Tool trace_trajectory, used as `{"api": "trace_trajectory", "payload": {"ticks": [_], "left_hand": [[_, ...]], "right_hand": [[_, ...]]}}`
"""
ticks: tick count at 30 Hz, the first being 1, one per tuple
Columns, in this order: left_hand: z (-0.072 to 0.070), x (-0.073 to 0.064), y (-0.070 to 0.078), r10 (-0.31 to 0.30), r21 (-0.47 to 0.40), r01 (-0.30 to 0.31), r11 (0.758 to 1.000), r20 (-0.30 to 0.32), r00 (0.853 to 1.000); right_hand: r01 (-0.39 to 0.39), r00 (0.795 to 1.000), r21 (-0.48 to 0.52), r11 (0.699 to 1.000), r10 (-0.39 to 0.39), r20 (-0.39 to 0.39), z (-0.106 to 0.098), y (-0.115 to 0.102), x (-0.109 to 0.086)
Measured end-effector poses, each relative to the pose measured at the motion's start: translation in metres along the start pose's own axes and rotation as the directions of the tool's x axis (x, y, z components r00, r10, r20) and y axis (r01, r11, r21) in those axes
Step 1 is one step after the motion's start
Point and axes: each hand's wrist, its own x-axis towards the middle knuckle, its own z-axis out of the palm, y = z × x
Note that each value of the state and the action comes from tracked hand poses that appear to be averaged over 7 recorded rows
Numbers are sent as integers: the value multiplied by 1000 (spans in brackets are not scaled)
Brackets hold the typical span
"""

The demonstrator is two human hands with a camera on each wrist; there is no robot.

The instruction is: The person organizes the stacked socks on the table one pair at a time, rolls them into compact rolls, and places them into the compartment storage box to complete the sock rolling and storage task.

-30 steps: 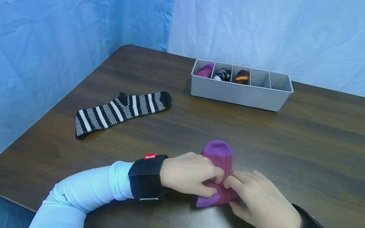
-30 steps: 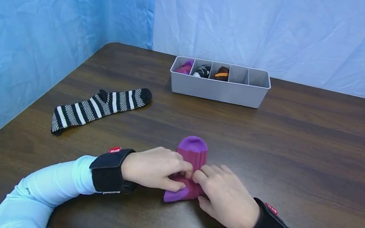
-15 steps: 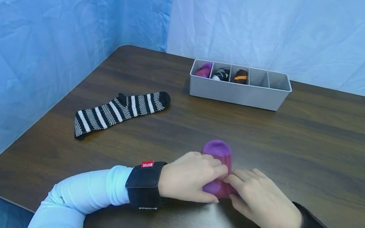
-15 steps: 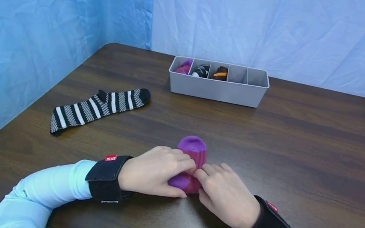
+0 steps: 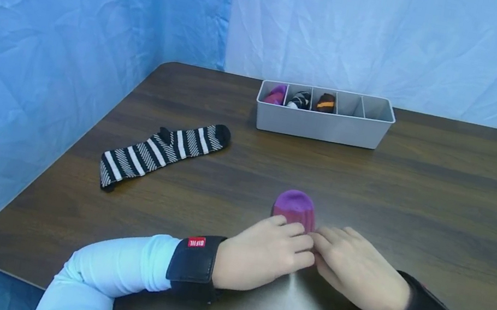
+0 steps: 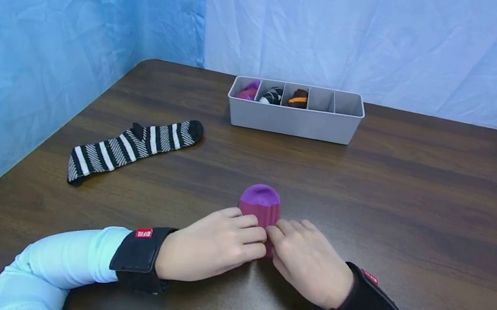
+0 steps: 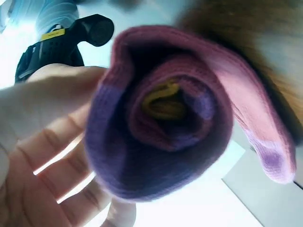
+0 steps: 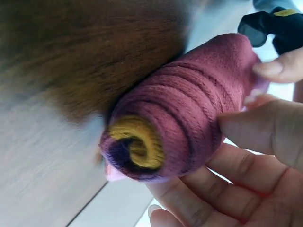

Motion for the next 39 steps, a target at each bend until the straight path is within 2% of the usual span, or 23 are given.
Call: {"api": "trace_trajectory", "payload": {"ticks": [2, 5, 9, 15, 18, 22, 25, 28, 31, 36, 39], "left_hand": [[2, 0, 0, -31, 33, 30, 999, 19, 999], [4, 0, -1, -80, 54, 80, 995, 5, 997], [5, 0, -1, -124, 2, 124, 992, 10, 992], [10, 3, -3, -172, -82, 178, 981, 78, 982], [11, 5, -6, -199, -141, 216, 966, 123, 972], [11, 5, -9, -241, -226, 281, 933, 188, 952], [10, 5, -10, -272, -249, 323, 913, 219, 937], [11, 4, -10, -292, -253, 347, 903, 231, 928], [13, 4, -10, -294, -253, 348, 903, 227, 928], [16, 4, -12, -262, -179, 295, 939, 186, 947], [16, 4, -15, -231, -169, 264, 950, 191, 954]], "right_hand": [[1, 1000, -11, 1000, -1, -3, 1, 1, 1], [3, 1000, -19, 1000, -3, -30, 3, 3, 2], [8, 999, -17, 1000, -9, -54, 5, 5, 2], [-8, 1000, -11, 1000, 8, -28, 6, 6, 2], [-10, 1000, -12, 1000, 9, -22, 6, 6, 2], [-10, 1000, -7, 1000, 10, -10, 6, 6, 2], [-9, 1000, -3, 1000, 9, 2, 6, 6, 3], [-16, 1000, 6, 1000, 16, 24, 5, 6, 3], [-38, 999, 38, 999, 36, 40, 2, 6, 4], [-42, 999, 109, 993, 43, -9, -7, 5, 4], [-12, 999, 127, 992, 17, -42, -9, 3, 2]]}}
